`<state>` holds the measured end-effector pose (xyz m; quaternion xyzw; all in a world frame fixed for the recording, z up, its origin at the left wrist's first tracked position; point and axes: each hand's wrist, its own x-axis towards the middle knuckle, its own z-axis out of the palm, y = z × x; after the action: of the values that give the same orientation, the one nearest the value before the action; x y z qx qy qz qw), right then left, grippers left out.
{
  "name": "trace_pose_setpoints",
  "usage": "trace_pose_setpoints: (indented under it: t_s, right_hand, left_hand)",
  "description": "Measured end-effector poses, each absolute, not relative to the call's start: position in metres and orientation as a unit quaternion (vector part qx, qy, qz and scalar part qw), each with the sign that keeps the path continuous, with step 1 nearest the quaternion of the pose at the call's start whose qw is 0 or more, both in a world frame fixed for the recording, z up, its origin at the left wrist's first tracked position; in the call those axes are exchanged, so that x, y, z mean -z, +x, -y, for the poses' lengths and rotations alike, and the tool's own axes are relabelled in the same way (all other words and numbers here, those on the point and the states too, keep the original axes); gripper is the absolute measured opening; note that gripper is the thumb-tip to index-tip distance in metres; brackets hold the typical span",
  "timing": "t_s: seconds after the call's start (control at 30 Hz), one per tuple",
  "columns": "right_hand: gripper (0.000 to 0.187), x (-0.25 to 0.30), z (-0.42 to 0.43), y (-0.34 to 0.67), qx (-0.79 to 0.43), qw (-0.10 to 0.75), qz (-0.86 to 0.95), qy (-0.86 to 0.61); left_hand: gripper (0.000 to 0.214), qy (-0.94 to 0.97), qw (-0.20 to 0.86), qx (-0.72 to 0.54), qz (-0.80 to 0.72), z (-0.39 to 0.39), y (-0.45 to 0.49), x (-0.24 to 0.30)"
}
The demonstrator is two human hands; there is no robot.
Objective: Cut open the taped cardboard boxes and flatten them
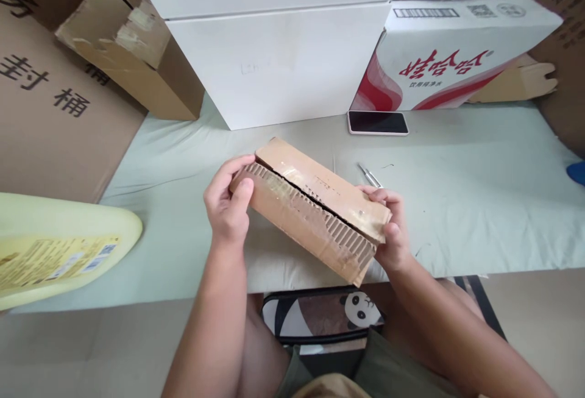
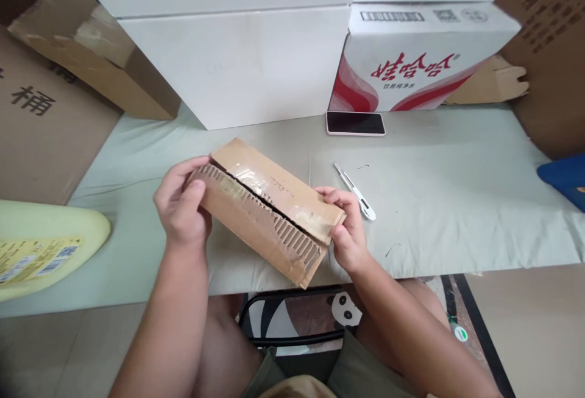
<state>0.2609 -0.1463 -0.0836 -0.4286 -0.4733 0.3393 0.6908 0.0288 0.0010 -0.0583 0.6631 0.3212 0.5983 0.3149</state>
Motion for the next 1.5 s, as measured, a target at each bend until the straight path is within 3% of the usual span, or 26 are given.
trace_pose_setpoints:
  t_s: [0.3,0.6,0.83,1.1,1.5]
  right_hand:
    - [0.051,0.087,0.148,0.262,-0.343,0.669,0.465,-0.467]
    - [0.054,0.087,0.15,0.265,-0.381,0.649,0.461,-0.471]
    - [0.043,0.088,0.153,0.265,-0.345,0.655,0.472,-0.479]
    - [0.049,0.09,0.152,0.263,-0.336,0.655,0.462,-0.495]
    - [0.052,0.086,0.151,0.262,-0.356,0.652,0.457,-0.488]
  left_hand:
    - [0.026,0.716,0.228,-0.558,-0.352,-0.001,0.03,0.051]
    - [0.031,0.716,0.213,-0.549,-0.374,0.0,0.03,0.052]
    - [0.027,0.711,0.212,-0.566,-0.36,0.001,0.032,0.052]
    - [0.032,0.697,0.211,-0.573,-0.376,0.0,0.032,0.052]
    - [0.019,0.701,0.242,-0.548,-0.386,0.002,0.031,0.048]
